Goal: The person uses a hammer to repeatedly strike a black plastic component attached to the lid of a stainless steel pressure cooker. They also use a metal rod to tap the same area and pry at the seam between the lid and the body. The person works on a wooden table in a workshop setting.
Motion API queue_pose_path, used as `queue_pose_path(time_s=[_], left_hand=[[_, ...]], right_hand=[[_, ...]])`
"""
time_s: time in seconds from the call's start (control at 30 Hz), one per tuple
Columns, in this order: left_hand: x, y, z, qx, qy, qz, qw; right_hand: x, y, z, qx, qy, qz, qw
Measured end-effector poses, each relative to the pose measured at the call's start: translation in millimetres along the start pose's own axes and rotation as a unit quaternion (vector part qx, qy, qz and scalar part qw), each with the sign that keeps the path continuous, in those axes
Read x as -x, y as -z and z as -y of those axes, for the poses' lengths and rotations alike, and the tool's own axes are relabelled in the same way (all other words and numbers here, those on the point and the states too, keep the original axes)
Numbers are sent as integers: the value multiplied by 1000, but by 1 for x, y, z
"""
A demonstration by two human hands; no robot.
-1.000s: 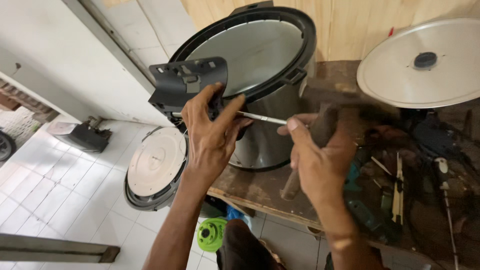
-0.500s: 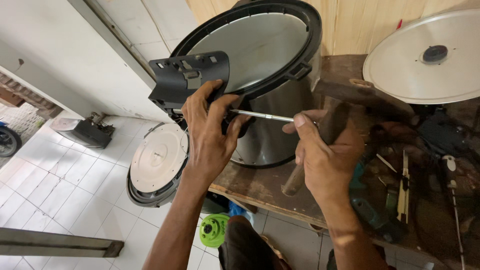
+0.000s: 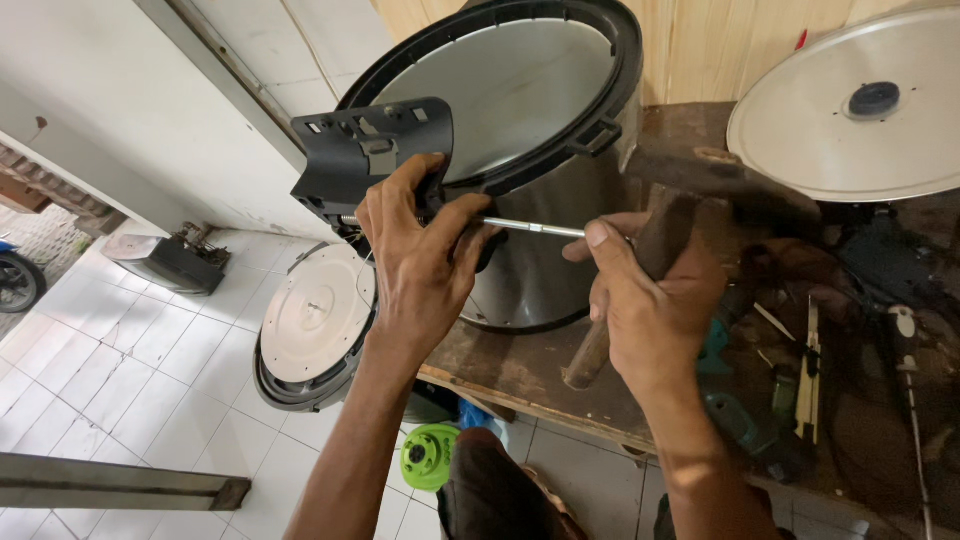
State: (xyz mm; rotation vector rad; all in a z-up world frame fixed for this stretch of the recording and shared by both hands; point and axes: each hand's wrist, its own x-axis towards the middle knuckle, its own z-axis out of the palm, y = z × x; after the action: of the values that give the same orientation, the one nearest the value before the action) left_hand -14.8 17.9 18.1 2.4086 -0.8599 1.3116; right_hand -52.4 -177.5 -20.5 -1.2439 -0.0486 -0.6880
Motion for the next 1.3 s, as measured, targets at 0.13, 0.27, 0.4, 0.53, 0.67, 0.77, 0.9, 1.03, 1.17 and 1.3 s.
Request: queue_pose_path(time_s=[0.13,0.27,0.4,0.53,0.67,0.77,0.9,1.03,1.17,1.3], left_hand=[[1,-5,1,-25,-30,-25,999],[3,-11,-1,-45,-26,-42,998],[5,-14,-2,-37,-30,-61,997],[11,-18,2,-38,-18,-64,997],[9,-17,1,-27,-26,-72,997],[9,-18,1,-24,-25,-70,997],[12,-19,4,-19,-31,-72,997],[11,-20,4,-11,-29,-78,997],[14,-20,4,0,-24,-66,998],[13,-12,2,3,-36,-70,997]], right_hand=[[-5,4,8,23,0,21,1000],[-8,3,12,17,35,29,999],[-10,6,18,48,5,45,998],[-10,6,17,56,45,45,996],[-9,5,15,35,34,46,998],[-5,12,12,26,40,66,997],[6,44,-11,-20,40,65,997],[14,82,-20,-116,-22,86,989],[25,84,-26,-207,-39,-118,970],[32,82,-37,68,15,59,996]])
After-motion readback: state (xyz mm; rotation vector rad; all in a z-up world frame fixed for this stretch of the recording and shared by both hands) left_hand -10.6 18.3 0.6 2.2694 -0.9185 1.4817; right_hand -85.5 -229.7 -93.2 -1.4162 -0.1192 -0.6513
